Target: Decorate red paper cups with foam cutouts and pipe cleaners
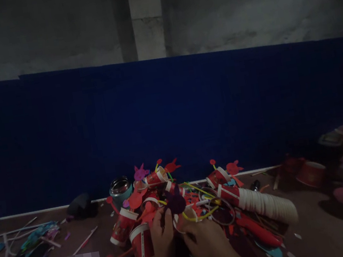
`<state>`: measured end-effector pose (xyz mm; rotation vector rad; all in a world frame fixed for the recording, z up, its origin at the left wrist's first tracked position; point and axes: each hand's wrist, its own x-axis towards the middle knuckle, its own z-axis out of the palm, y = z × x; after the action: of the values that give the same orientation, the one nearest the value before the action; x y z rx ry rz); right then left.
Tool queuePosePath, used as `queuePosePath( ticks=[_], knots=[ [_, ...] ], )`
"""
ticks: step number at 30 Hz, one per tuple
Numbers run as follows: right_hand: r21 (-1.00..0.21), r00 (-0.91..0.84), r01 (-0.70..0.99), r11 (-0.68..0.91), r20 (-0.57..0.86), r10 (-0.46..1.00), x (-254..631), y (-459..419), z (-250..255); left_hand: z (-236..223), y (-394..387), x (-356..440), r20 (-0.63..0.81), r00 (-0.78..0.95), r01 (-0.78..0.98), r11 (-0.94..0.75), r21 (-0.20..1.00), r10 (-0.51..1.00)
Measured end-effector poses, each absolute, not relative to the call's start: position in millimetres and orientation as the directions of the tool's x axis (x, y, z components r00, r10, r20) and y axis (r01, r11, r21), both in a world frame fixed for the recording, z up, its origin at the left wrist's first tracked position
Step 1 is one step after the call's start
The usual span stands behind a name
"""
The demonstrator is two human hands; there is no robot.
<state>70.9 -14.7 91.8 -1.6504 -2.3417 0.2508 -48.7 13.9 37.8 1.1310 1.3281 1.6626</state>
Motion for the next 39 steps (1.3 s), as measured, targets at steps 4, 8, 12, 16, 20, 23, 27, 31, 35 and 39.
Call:
queuePosePath(
  ticks=[4, 8, 12, 16, 20, 23, 27, 31, 35, 39],
  knots=[
    [-0.369, -0.358, 0.845, 0.387, 0.145, 0.922, 70, -19, 97, 38, 13, -51, 0.210, -0.373, 0.024, -0.216, 0.976, 0.904],
    [-0.606, -0.349, 0.690, 0.396, 0.201, 0.915, 92, -12, 112, 37, 13, -53, 0.197, -0.379, 0.031, -0.200, 0.979, 0.904],
    [-0.752, -0.233, 0.629, 0.194, 0.056, 0.971, 136, 3, 121, 35, 15, -54, 0.192, -0.410, 0.047, -0.190, 0.981, 0.892],
    [-0.795, -0.320, 0.559, 0.234, 0.053, 0.946, 164, 14, 113, 34, 18, -55, 0.211, -0.444, 0.074, -0.199, 0.977, 0.871],
    [-0.818, -0.305, 0.530, 0.225, 0.063, 0.950, 159, 26, 101, 35, 18, -55, 0.222, -0.430, 0.094, -0.201, 0.975, 0.875],
    [-0.890, -0.247, 0.424, 0.166, 0.063, 0.967, 143, 33, 96, 34, 15, -51, 0.232, -0.376, 0.097, -0.211, 0.973, 0.897],
    [-0.921, -0.229, 0.329, 0.208, 0.136, 0.964, 123, 34, 90, 32, 10, -45, 0.278, -0.270, 0.124, -0.253, 0.959, 0.922],
    [-0.930, -0.190, 0.295, 0.218, 0.166, 0.968, 112, 33, 81, 30, 7, -43, 0.288, -0.241, 0.137, -0.261, 0.956, 0.927],
    [-0.947, -0.183, 0.258, 0.192, 0.148, 0.972, 111, 36, 74, 30, 9, -43, 0.307, -0.242, 0.136, -0.281, 0.950, 0.920],
    [-0.951, -0.184, 0.254, 0.175, 0.131, 0.974, 112, 38, 72, 31, 7, -43, 0.302, -0.230, 0.142, -0.275, 0.951, 0.925]
  ],
)
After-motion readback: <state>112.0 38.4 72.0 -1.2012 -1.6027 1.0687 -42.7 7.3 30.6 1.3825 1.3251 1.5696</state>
